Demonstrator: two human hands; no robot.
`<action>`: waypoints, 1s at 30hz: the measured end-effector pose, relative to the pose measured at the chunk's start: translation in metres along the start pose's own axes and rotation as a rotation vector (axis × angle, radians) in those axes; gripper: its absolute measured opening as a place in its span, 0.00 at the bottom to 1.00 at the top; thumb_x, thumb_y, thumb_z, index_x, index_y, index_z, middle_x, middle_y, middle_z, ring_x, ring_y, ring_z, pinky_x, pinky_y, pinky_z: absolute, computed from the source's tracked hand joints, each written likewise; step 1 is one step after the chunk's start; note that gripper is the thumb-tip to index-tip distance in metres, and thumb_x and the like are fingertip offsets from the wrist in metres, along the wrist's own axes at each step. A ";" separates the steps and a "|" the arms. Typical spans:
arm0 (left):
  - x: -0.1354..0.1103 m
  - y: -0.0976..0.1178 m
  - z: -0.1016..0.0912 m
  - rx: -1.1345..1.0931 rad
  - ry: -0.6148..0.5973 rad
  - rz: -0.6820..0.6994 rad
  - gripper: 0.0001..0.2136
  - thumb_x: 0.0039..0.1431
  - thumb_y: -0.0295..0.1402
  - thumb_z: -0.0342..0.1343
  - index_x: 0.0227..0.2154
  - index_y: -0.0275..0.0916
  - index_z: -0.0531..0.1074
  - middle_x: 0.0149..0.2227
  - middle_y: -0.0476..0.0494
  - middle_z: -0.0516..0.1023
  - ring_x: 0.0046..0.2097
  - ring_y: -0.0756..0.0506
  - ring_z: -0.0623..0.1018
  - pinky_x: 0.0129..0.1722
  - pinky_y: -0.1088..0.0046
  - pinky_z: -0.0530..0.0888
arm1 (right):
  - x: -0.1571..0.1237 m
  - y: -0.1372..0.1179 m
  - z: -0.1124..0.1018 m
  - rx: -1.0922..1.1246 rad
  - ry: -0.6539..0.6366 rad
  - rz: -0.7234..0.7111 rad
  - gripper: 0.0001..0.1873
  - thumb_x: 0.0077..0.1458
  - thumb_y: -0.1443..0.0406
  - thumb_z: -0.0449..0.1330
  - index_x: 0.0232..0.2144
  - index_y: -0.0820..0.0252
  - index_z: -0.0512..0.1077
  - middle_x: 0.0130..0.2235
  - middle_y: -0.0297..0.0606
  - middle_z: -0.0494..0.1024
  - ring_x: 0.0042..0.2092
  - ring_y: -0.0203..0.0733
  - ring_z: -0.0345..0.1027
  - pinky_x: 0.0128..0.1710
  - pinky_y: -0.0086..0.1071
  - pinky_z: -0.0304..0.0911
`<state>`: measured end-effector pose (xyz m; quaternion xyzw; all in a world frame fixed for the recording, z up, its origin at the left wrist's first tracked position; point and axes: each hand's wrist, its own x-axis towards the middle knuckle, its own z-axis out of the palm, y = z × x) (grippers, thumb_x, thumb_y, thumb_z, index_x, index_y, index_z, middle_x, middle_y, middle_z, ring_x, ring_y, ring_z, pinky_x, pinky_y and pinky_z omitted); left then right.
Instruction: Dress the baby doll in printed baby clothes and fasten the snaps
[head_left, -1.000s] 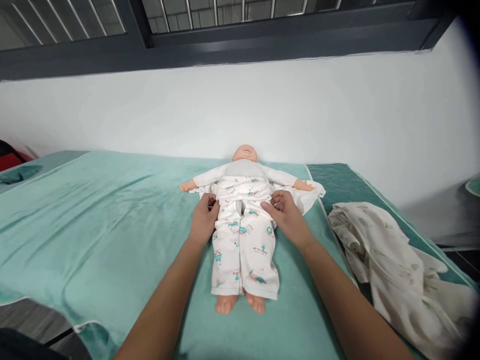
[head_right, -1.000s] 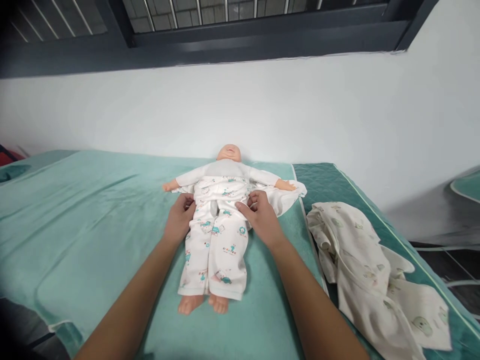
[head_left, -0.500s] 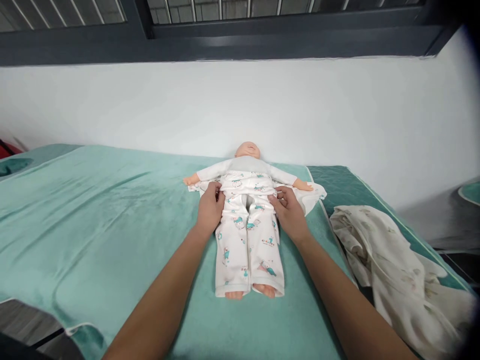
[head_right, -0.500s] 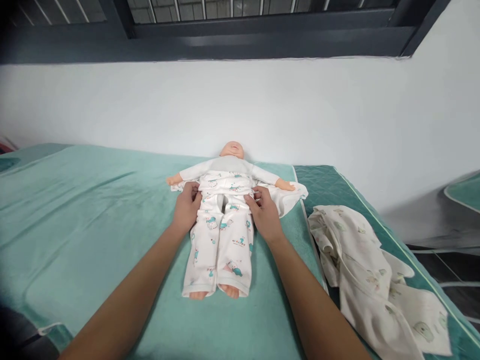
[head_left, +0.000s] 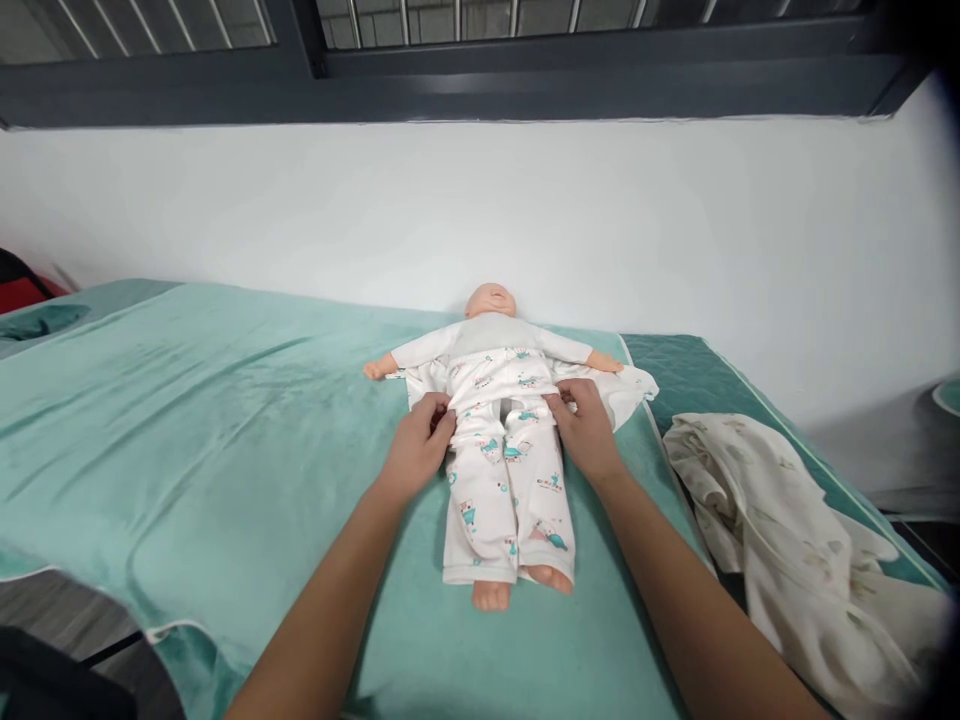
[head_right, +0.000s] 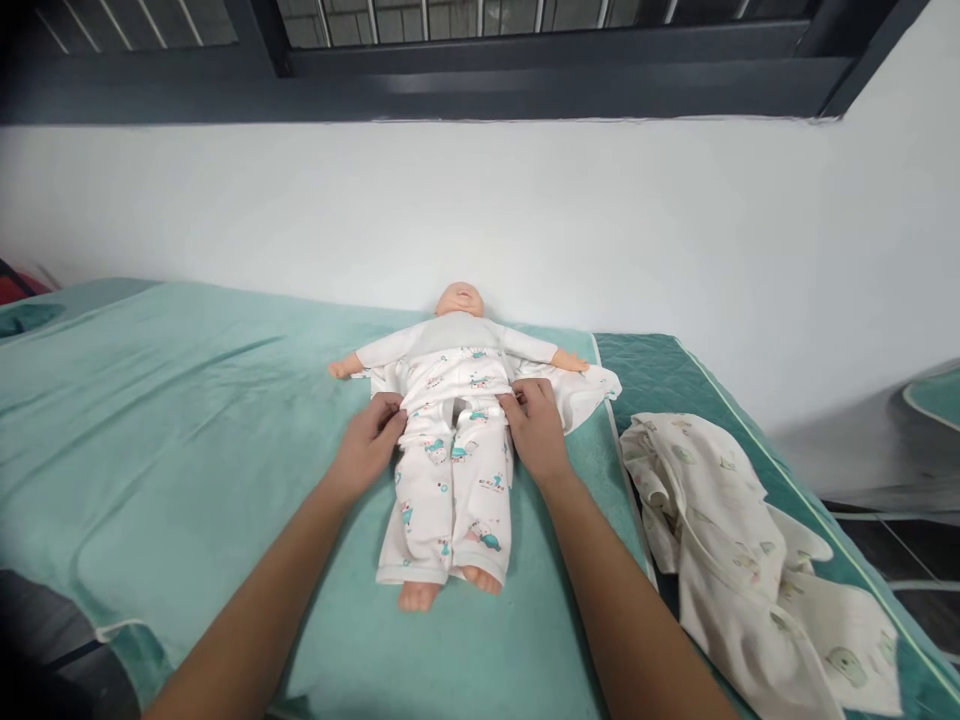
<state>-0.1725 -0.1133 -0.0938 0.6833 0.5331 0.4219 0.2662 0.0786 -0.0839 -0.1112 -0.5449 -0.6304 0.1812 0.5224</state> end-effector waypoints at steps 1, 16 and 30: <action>0.000 -0.001 0.000 -0.079 -0.022 -0.007 0.07 0.62 0.39 0.50 0.39 0.42 0.65 0.32 0.51 0.69 0.34 0.49 0.69 0.35 0.72 0.66 | 0.000 -0.001 -0.001 -0.002 0.011 -0.043 0.09 0.58 0.57 0.57 0.32 0.57 0.68 0.41 0.39 0.66 0.43 0.44 0.64 0.43 0.37 0.63; -0.001 0.001 -0.004 -0.138 -0.244 0.063 0.34 0.57 0.45 0.60 0.65 0.53 0.55 0.49 0.44 0.62 0.50 0.42 0.69 0.53 0.63 0.68 | -0.014 -0.031 -0.016 -0.003 -0.074 -0.212 0.12 0.61 0.65 0.54 0.26 0.56 0.59 0.31 0.32 0.64 0.37 0.40 0.59 0.39 0.35 0.56; -0.002 -0.001 -0.003 -0.194 -0.168 0.044 0.32 0.56 0.44 0.62 0.63 0.53 0.60 0.48 0.45 0.61 0.47 0.45 0.69 0.47 0.68 0.71 | -0.018 -0.033 -0.019 0.145 -0.264 -0.035 0.15 0.59 0.58 0.59 0.26 0.56 0.59 0.30 0.29 0.61 0.34 0.37 0.56 0.37 0.32 0.54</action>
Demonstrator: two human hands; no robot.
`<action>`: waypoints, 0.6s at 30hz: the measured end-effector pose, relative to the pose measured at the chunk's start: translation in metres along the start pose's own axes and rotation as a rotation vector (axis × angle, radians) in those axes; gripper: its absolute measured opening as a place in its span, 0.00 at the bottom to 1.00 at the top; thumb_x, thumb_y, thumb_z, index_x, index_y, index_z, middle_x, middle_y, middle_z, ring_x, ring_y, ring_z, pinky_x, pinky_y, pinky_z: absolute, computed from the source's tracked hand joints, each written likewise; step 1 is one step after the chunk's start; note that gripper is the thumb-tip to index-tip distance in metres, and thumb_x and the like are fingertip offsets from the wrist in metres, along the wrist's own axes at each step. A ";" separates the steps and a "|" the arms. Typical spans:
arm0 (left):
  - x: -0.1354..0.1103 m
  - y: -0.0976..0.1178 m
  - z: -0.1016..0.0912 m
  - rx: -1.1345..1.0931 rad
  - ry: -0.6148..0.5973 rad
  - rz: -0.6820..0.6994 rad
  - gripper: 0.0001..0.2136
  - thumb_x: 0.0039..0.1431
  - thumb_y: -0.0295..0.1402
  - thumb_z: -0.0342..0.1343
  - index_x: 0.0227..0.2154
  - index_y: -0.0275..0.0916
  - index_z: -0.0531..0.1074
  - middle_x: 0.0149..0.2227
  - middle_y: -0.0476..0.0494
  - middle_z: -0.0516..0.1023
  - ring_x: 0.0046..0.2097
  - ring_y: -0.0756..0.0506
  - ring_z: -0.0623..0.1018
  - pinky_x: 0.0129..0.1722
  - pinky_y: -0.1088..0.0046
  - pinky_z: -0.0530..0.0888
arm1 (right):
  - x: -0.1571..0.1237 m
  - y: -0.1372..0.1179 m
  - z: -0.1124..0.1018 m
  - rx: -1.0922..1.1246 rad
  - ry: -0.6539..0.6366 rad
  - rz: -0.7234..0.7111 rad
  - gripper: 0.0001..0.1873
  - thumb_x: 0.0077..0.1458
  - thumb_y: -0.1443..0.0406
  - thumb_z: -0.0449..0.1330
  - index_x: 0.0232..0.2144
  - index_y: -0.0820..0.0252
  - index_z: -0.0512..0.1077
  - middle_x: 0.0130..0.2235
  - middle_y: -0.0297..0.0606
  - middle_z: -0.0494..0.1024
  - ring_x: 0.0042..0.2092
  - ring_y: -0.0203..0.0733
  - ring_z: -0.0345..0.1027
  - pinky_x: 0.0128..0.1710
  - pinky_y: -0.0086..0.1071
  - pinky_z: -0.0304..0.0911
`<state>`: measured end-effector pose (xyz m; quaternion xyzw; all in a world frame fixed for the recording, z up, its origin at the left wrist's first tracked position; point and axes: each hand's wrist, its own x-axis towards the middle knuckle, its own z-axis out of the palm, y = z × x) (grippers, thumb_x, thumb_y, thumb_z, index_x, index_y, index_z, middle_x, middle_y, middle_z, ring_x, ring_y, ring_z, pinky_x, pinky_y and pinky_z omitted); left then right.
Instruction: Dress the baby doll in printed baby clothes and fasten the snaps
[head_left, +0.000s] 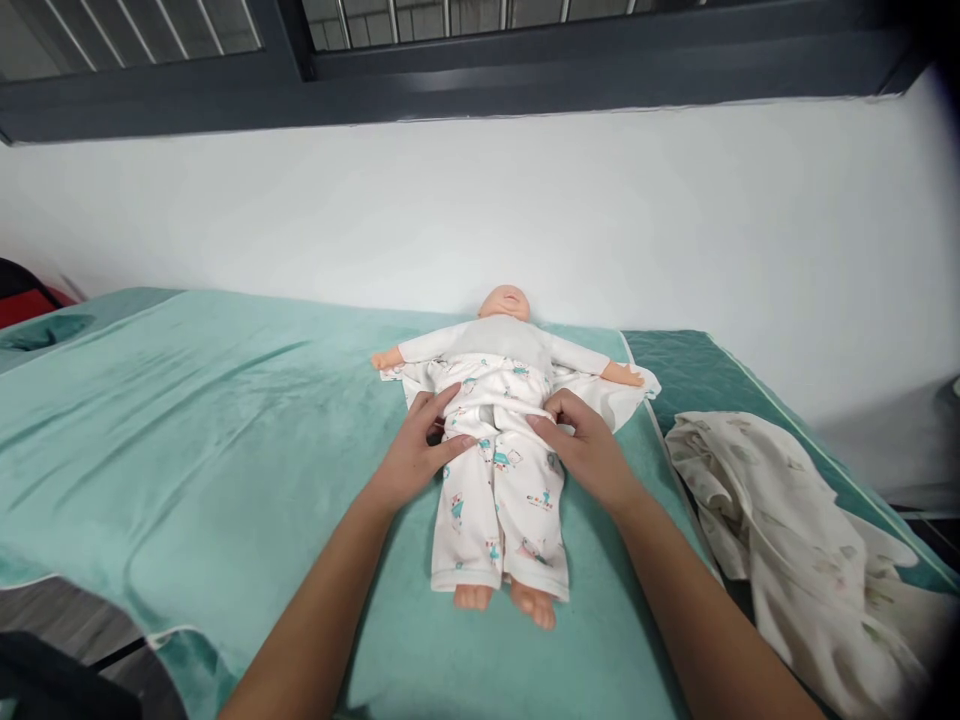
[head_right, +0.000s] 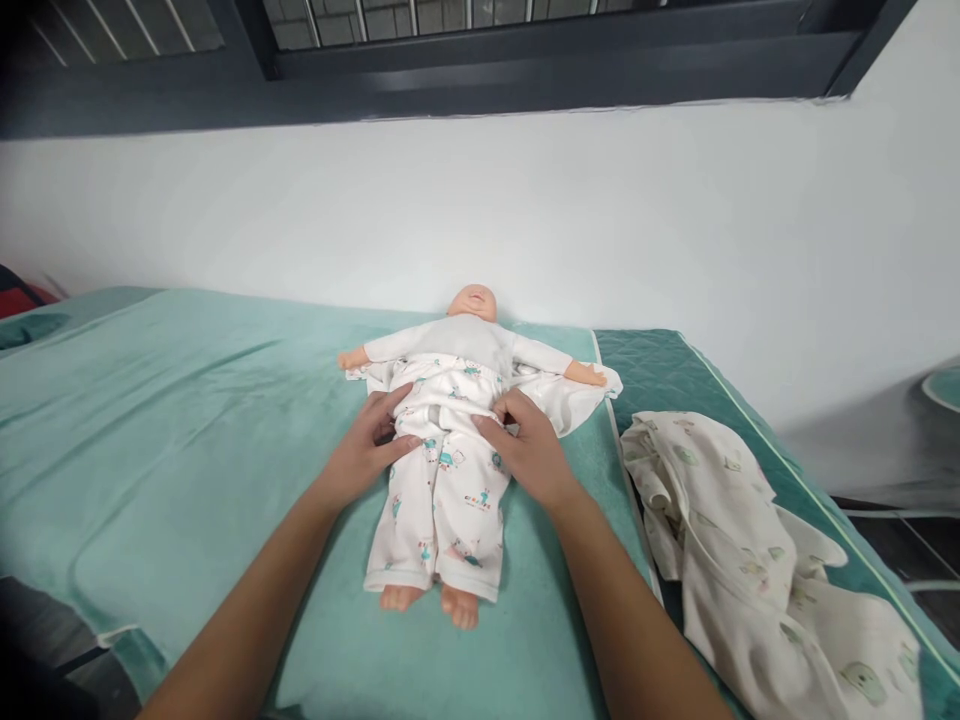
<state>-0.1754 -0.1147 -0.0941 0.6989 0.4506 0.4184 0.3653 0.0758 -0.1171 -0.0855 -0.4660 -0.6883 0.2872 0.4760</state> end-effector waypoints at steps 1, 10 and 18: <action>0.000 0.000 0.000 -0.019 0.013 -0.006 0.31 0.56 0.43 0.62 0.63 0.52 0.61 0.48 0.45 0.61 0.47 0.45 0.69 0.46 0.69 0.72 | 0.000 0.001 -0.001 0.005 -0.011 0.007 0.15 0.58 0.57 0.60 0.27 0.56 0.60 0.31 0.30 0.62 0.36 0.37 0.57 0.39 0.32 0.55; 0.029 0.007 0.005 0.044 0.115 0.021 0.26 0.55 0.42 0.62 0.57 0.49 0.68 0.48 0.47 0.62 0.45 0.48 0.70 0.46 0.70 0.71 | 0.014 0.025 0.006 0.062 0.098 0.070 0.16 0.55 0.53 0.62 0.40 0.53 0.64 0.42 0.34 0.68 0.45 0.41 0.63 0.46 0.35 0.60; 0.017 0.005 0.008 0.200 0.214 0.135 0.09 0.61 0.37 0.55 0.29 0.39 0.65 0.36 0.49 0.65 0.38 0.50 0.68 0.39 0.72 0.66 | 0.017 0.037 0.008 -0.120 0.119 0.060 0.13 0.56 0.53 0.59 0.37 0.54 0.66 0.38 0.35 0.70 0.40 0.43 0.64 0.41 0.35 0.60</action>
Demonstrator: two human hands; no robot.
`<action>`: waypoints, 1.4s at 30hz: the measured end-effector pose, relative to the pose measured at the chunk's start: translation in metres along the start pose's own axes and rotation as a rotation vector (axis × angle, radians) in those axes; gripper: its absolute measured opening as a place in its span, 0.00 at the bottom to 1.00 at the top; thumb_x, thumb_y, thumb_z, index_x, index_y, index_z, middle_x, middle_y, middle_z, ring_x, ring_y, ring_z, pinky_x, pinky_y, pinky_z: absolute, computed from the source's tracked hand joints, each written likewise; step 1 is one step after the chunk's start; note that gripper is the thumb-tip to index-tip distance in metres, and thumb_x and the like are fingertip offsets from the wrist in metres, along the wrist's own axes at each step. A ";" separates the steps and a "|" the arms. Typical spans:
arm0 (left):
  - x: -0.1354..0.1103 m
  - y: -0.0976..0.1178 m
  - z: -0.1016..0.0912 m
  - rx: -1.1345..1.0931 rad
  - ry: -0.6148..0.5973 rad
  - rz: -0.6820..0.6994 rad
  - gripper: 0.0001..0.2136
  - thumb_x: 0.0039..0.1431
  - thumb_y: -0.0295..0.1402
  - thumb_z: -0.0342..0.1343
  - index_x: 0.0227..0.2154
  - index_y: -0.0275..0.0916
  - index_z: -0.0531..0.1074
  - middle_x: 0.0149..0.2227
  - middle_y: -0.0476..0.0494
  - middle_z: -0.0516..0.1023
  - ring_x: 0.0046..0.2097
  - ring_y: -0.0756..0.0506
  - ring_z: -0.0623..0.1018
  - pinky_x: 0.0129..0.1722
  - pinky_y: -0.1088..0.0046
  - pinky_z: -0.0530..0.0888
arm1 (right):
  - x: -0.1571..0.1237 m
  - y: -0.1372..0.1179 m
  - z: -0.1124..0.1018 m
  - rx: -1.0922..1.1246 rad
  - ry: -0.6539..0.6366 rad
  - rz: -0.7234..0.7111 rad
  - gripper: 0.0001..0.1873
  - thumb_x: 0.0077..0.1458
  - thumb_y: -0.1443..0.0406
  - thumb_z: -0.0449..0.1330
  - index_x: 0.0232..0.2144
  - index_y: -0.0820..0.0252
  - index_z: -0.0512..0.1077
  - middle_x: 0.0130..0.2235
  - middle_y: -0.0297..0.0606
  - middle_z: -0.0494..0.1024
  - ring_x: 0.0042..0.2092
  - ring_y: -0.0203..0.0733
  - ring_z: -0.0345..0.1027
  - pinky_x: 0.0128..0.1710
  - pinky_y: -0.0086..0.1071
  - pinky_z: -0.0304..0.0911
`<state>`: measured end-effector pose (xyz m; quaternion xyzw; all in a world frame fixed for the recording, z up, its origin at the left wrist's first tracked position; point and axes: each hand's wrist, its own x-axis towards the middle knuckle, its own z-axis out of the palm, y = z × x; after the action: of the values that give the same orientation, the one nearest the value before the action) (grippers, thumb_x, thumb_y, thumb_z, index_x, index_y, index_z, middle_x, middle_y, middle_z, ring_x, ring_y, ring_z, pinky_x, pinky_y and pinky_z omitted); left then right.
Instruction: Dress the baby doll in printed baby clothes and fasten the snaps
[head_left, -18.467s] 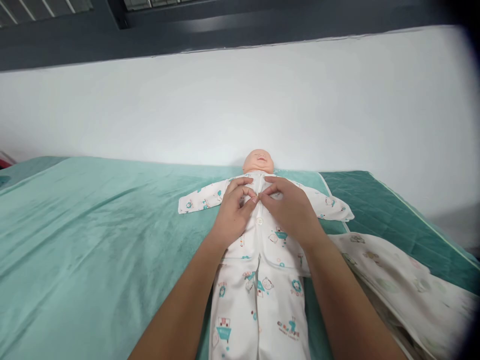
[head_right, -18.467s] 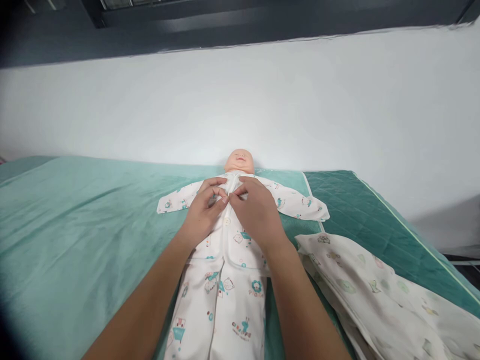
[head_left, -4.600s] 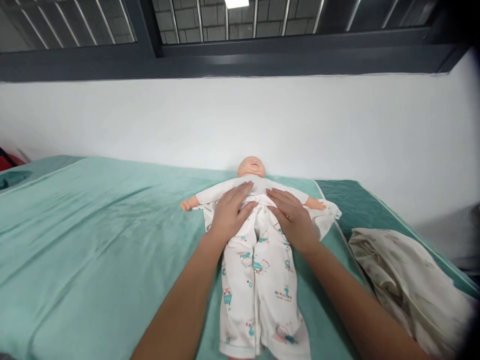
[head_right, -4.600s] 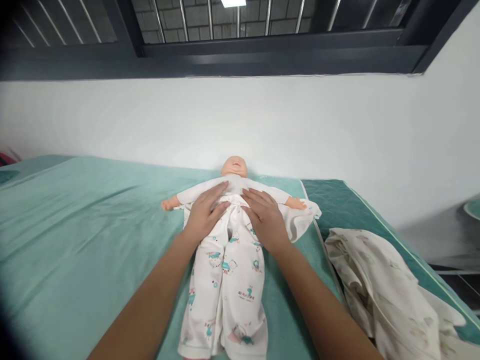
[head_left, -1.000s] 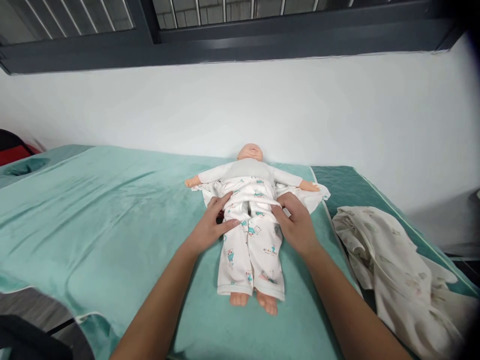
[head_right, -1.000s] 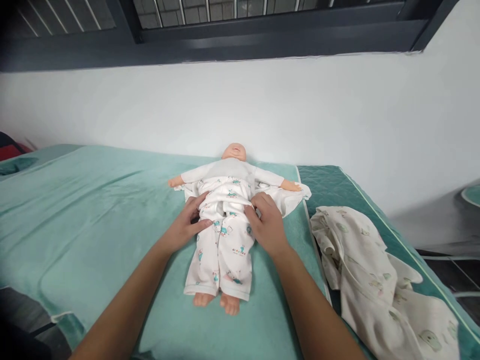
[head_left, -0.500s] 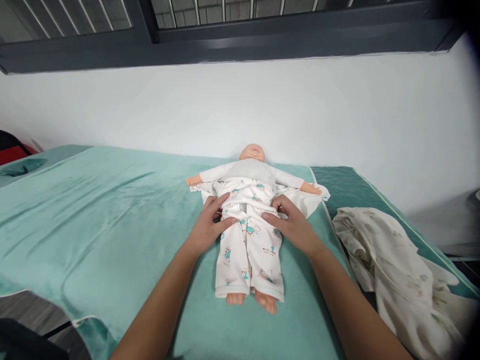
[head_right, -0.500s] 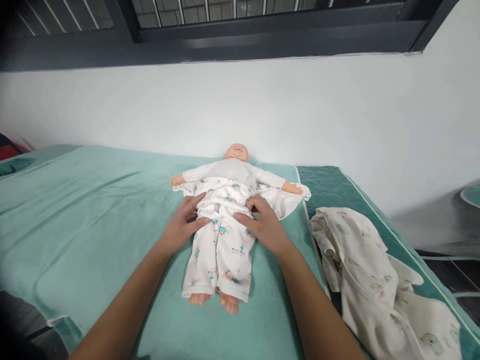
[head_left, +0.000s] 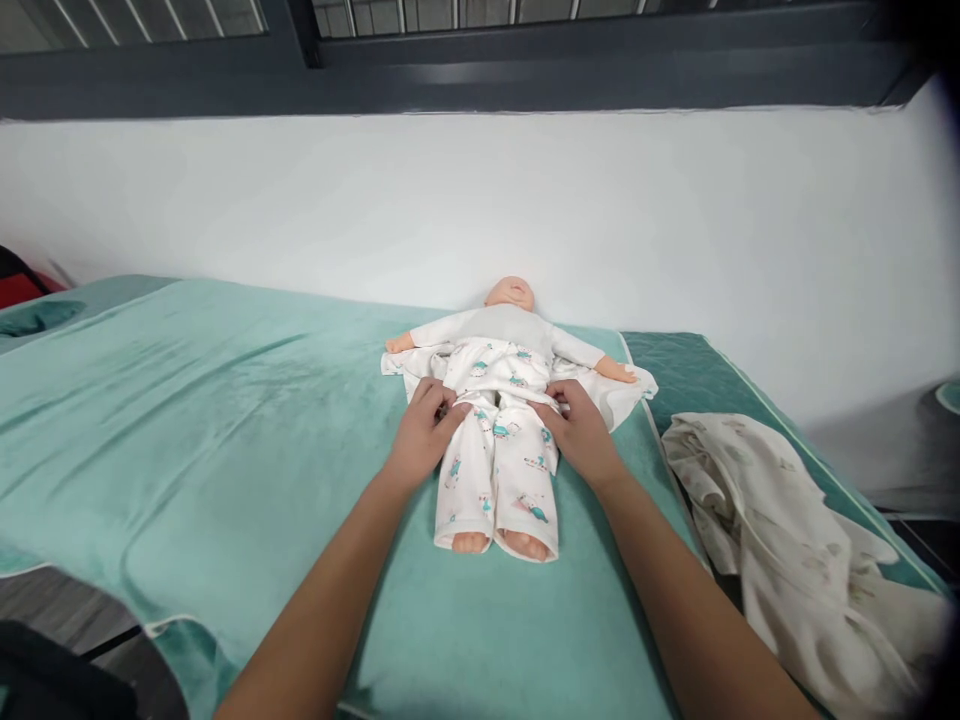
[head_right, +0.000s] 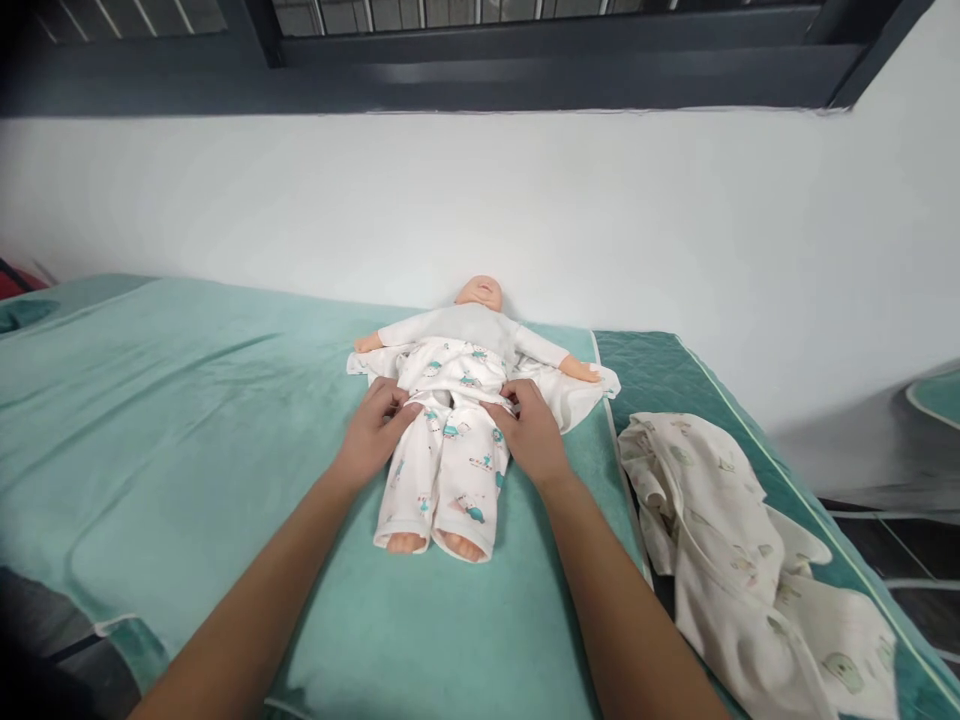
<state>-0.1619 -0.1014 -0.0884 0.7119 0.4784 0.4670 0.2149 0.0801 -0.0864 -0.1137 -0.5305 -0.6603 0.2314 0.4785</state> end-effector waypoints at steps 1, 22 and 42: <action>-0.006 0.002 -0.002 0.001 -0.016 0.012 0.10 0.62 0.37 0.54 0.28 0.39 0.64 0.35 0.49 0.65 0.37 0.50 0.67 0.38 0.72 0.65 | 0.000 0.001 0.000 -0.014 -0.001 0.005 0.12 0.56 0.54 0.59 0.37 0.54 0.66 0.38 0.35 0.71 0.40 0.43 0.64 0.41 0.36 0.60; 0.014 -0.004 0.003 0.085 0.008 -0.290 0.15 0.64 0.47 0.46 0.31 0.41 0.65 0.29 0.50 0.71 0.32 0.48 0.69 0.34 0.71 0.65 | -0.002 -0.002 0.000 -0.133 -0.034 0.033 0.09 0.58 0.57 0.52 0.35 0.56 0.66 0.37 0.36 0.72 0.39 0.44 0.64 0.40 0.36 0.58; -0.042 0.015 -0.013 0.046 -0.247 -0.279 0.19 0.53 0.51 0.59 0.35 0.42 0.62 0.30 0.53 0.67 0.32 0.49 0.66 0.31 0.73 0.63 | -0.006 -0.009 -0.005 -0.192 -0.041 -0.079 0.09 0.62 0.60 0.48 0.30 0.54 0.63 0.33 0.35 0.69 0.38 0.44 0.63 0.38 0.35 0.56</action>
<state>-0.1708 -0.1475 -0.0899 0.6954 0.5532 0.3304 0.3183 0.0799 -0.0958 -0.1068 -0.5427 -0.7096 0.1589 0.4204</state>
